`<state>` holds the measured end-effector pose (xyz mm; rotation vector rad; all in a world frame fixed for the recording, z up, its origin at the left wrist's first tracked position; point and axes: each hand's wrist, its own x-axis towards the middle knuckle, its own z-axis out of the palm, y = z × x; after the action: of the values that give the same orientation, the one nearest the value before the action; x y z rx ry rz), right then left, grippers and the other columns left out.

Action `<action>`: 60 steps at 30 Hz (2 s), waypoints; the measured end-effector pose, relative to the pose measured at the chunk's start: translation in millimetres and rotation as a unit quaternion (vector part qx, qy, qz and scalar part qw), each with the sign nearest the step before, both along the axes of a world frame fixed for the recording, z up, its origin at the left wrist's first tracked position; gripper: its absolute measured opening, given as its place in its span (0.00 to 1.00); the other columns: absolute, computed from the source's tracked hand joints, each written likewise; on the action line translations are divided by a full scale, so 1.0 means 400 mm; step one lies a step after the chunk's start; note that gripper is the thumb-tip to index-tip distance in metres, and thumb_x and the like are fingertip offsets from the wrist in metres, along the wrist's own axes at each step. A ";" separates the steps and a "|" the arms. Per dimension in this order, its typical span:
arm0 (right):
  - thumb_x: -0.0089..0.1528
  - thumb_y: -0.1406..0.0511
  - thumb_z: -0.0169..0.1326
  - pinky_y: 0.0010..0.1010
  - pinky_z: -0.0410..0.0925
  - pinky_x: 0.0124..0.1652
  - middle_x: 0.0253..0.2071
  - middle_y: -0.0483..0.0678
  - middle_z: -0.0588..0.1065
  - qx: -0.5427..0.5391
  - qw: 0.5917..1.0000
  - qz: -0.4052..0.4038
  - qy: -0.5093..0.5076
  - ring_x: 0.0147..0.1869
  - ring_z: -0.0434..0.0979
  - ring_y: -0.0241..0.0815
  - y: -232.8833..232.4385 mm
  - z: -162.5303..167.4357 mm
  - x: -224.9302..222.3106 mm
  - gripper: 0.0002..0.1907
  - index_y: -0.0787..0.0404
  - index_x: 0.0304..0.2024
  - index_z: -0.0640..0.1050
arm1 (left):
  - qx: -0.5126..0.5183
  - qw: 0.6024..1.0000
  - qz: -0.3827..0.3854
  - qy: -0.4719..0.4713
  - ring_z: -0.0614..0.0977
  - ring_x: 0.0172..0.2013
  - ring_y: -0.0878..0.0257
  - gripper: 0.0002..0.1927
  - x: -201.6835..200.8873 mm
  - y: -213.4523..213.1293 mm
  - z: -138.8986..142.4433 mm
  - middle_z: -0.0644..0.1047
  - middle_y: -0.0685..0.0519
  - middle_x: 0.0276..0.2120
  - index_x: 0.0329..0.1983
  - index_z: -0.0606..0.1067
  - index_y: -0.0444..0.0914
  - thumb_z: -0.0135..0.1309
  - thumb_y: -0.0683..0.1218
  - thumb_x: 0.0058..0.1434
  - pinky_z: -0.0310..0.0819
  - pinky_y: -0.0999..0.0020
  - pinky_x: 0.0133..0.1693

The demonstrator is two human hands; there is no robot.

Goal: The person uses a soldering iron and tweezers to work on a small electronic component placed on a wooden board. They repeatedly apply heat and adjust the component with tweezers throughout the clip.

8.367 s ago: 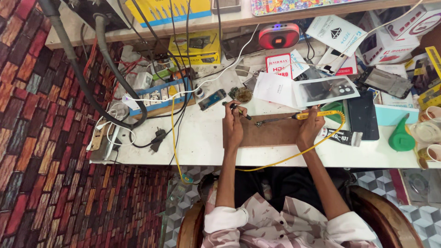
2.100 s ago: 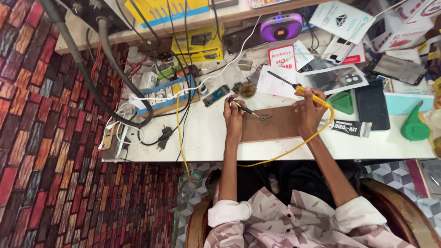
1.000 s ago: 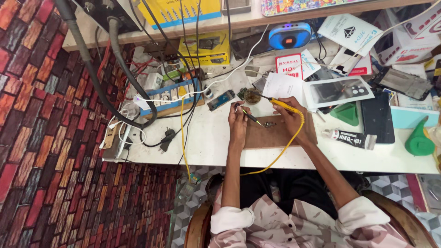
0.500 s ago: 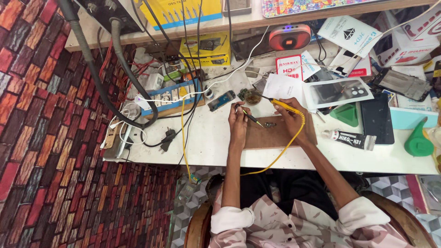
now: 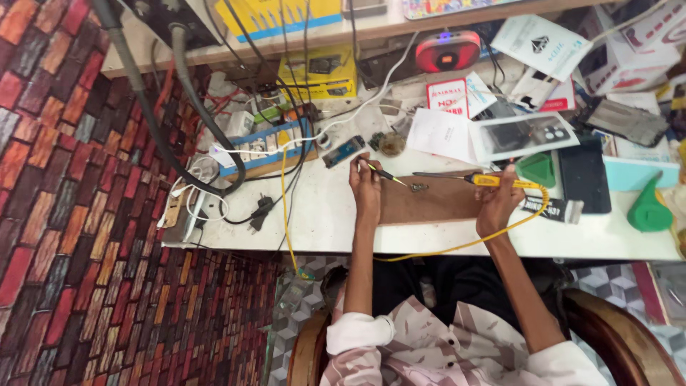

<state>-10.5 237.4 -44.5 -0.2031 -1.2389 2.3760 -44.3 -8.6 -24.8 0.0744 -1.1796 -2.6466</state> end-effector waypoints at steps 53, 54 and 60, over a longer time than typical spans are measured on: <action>0.75 0.63 0.43 0.25 0.60 0.31 0.24 0.40 0.65 0.157 0.969 -0.190 -0.038 0.28 0.61 0.29 -0.035 -0.013 -0.003 0.20 0.62 0.27 0.68 | -0.135 0.991 -0.019 0.003 0.65 0.33 0.72 0.15 0.075 0.037 0.078 0.69 0.57 0.33 0.58 0.67 0.38 0.37 0.52 0.79 0.58 0.76 0.37; 0.75 0.63 0.43 0.26 0.58 0.30 0.24 0.39 0.64 0.156 0.969 -0.187 -0.039 0.28 0.60 0.29 -0.035 -0.013 -0.002 0.20 0.62 0.27 0.67 | -0.161 0.987 -0.014 -0.007 0.64 0.31 0.72 0.16 0.078 0.039 0.082 0.69 0.57 0.32 0.58 0.68 0.38 0.37 0.52 0.79 0.57 0.76 0.35; 0.75 0.64 0.44 0.26 0.55 0.29 0.24 0.39 0.60 0.148 0.972 -0.180 -0.032 0.28 0.57 0.29 -0.035 -0.017 -0.010 0.20 0.62 0.27 0.65 | -0.273 0.962 0.029 0.016 0.65 0.31 0.72 0.16 0.087 0.045 0.099 0.69 0.58 0.30 0.57 0.70 0.38 0.37 0.53 0.79 0.59 0.76 0.35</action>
<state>-14.6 223.3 -51.3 -0.3773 -1.4308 1.8680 -9.5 9.3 14.8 -0.0325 -1.8121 -2.1707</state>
